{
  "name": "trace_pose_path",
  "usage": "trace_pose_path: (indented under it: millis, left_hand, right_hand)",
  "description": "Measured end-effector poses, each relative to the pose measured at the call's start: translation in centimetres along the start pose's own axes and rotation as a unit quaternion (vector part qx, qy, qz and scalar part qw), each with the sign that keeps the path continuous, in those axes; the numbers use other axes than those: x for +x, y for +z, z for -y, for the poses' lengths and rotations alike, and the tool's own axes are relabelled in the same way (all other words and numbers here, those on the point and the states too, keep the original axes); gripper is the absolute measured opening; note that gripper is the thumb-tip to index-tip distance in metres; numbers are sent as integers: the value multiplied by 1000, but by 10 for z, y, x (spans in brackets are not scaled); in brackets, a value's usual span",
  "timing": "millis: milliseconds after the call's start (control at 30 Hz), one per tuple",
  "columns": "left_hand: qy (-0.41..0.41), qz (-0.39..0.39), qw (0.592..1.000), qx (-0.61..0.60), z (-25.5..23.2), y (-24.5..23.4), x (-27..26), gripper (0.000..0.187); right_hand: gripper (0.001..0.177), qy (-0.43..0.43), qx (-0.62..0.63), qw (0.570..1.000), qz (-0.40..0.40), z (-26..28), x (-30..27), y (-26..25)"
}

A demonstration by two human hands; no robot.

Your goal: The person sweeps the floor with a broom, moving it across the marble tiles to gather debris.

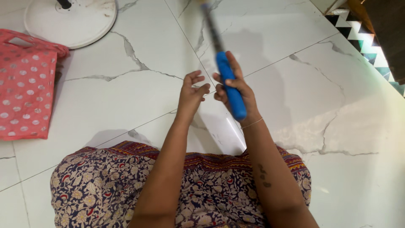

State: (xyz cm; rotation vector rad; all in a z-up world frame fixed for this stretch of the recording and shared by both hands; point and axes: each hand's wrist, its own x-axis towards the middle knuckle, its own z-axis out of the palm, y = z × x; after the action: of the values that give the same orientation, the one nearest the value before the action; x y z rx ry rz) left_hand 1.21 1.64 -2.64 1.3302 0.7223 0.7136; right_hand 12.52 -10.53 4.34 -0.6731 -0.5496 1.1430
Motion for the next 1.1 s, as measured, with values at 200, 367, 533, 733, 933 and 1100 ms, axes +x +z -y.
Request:
trace_pose_path:
  millis: [200,367,533,733,933,1100]
  left_hand:
    - [-54,-123,977,-169,6,-25,3,65]
    - [-126,-130,949,-257,-3,-40,-4,55]
    - [-122,-145,966,-174,7,-29,-5,66]
    - [-118,-85,974,-173,12,-23,-3,62]
    - [-179,69,955,-225,-19,6,-20,78]
    - [-146,89,964,-206,-30,19,-22,82]
  right_hand:
    - [77,136,-1,990,47,-33,7,4]
    - [56,65,-456,887,-31,-56,6,11]
    - [48,9,-478,875,-75,-45,12,-4]
    - [52,1,-483,862,-156,-6,16,-27]
    - [54,17,-447,864,-230,4,14,-32]
    - [55,25,-444,871,-206,4,9,-42]
